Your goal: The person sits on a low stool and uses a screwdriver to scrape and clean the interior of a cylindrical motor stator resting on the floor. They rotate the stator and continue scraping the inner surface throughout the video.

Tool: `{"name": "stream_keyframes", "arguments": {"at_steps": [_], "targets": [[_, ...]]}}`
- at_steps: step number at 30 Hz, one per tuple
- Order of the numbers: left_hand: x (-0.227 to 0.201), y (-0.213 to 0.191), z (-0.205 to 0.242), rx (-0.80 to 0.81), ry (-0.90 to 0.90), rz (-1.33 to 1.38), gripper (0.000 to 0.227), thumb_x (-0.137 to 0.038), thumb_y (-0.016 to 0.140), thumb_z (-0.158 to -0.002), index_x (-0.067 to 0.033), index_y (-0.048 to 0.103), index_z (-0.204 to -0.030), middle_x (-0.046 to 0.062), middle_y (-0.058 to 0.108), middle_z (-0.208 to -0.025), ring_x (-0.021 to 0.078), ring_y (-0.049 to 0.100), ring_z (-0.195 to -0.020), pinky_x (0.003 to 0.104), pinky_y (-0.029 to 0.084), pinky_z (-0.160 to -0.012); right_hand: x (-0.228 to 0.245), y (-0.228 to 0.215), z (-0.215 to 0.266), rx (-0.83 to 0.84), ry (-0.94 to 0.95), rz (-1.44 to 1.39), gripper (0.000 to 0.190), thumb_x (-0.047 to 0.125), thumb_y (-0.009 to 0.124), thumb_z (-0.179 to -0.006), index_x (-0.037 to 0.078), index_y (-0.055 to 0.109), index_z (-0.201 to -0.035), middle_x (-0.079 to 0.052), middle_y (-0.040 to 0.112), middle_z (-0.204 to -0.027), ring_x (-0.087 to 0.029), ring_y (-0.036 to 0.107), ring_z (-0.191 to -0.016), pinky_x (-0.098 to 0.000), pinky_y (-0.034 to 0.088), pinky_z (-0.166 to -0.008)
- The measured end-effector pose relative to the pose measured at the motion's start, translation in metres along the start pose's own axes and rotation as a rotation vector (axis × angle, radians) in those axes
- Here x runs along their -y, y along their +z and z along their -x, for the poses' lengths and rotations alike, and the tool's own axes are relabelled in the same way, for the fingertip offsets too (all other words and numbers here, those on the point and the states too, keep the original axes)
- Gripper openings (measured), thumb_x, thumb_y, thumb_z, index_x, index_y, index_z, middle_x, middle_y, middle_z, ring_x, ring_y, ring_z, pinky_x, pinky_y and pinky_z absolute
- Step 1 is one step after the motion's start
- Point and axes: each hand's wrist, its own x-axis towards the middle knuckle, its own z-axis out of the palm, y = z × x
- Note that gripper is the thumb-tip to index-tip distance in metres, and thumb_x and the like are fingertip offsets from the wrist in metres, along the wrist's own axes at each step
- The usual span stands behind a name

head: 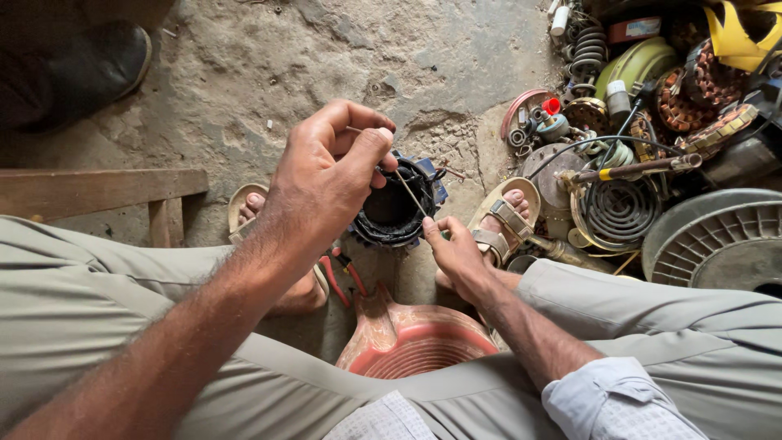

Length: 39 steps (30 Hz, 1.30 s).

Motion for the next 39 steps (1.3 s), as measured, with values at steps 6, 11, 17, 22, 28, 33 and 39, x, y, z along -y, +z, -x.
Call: {"name": "stream_keyframes", "arguments": {"at_steps": [6, 11, 17, 22, 28, 33, 39], "targets": [[-0.005, 0.001, 0.001, -0.005, 0.003, -0.084, 0.024, -0.023, 0.059, -0.098, -0.0036, 0.067, -0.11, 0.003, 0.074, -0.086, 0.0066, 0.069, -0.081, 0.025, 0.059, -0.076, 0.015, -0.001, 0.01, -0.077, -0.177, 0.043, 0.046, 0.046, 0.063, -0.1, 0.006, 0.069, -0.077, 0.004, 0.057, -0.061, -0.007, 0.05, -0.061, -0.025, 0.04, -0.058], [-0.007, 0.002, 0.0, 0.001, 0.012, -0.105, 0.024, -0.023, 0.059, -0.098, -0.0039, 0.067, -0.11, 0.002, 0.075, -0.084, 0.0063, 0.071, -0.08, 0.024, 0.06, -0.076, 0.013, 0.012, 0.006, 0.048, -0.127, -0.237, 0.049, 0.045, 0.06, -0.103, 0.005, 0.066, -0.076, 0.007, 0.048, -0.063, -0.006, 0.037, -0.059, -0.027, 0.029, -0.051], [-0.006, 0.001, -0.002, 0.0, 0.037, -0.082, 0.025, -0.023, 0.059, -0.098, -0.0028, 0.067, -0.11, 0.003, 0.074, -0.085, 0.0055, 0.07, -0.082, 0.024, 0.06, -0.076, 0.016, 0.025, 0.02, -0.053, -0.143, -0.153, 0.051, 0.045, 0.06, -0.102, 0.005, 0.061, -0.072, 0.007, 0.045, -0.062, -0.005, 0.038, -0.059, -0.0273, 0.031, -0.05], [-0.009, 0.003, 0.003, 0.007, 0.013, -0.06, 0.025, -0.024, 0.06, -0.098, -0.0035, 0.068, -0.109, 0.002, 0.075, -0.086, 0.0054, 0.07, -0.081, 0.023, 0.059, -0.075, 0.03, 0.006, 0.023, -0.077, -0.217, 0.113, 0.052, 0.047, 0.057, -0.102, 0.007, 0.061, -0.07, 0.005, 0.05, -0.057, -0.006, 0.045, -0.055, -0.0267, 0.037, -0.051], [-0.008, 0.005, 0.001, 0.001, -0.006, -0.094, 0.025, -0.024, 0.061, -0.096, -0.0044, 0.068, -0.11, 0.002, 0.076, -0.087, 0.006, 0.071, -0.082, 0.024, 0.058, -0.074, 0.027, 0.032, 0.028, -0.03, -0.118, -0.158, 0.054, 0.045, 0.058, -0.105, 0.004, 0.058, -0.071, 0.005, 0.044, -0.062, -0.009, 0.038, -0.059, -0.031, 0.031, -0.052], [-0.005, 0.006, -0.002, 0.014, 0.038, -0.06, 0.026, -0.024, 0.06, -0.097, -0.0032, 0.067, -0.111, 0.003, 0.076, -0.09, 0.0066, 0.072, -0.086, 0.026, 0.06, -0.077, 0.022, 0.016, 0.026, -0.024, -0.238, -0.007, 0.051, 0.046, 0.058, -0.102, 0.008, 0.058, -0.068, 0.008, 0.044, -0.059, -0.004, 0.039, -0.058, -0.0265, 0.033, -0.051], [-0.012, 0.003, 0.002, 0.01, 0.029, -0.093, 0.026, -0.025, 0.059, -0.098, -0.0037, 0.067, -0.111, 0.002, 0.076, -0.088, 0.006, 0.072, -0.086, 0.024, 0.06, -0.078, 0.019, 0.029, 0.028, 0.079, -0.034, -0.341, 0.048, 0.047, 0.06, -0.101, 0.013, 0.056, -0.068, 0.009, 0.039, -0.056, -0.004, 0.032, -0.048, -0.0253, 0.023, -0.043]]}}
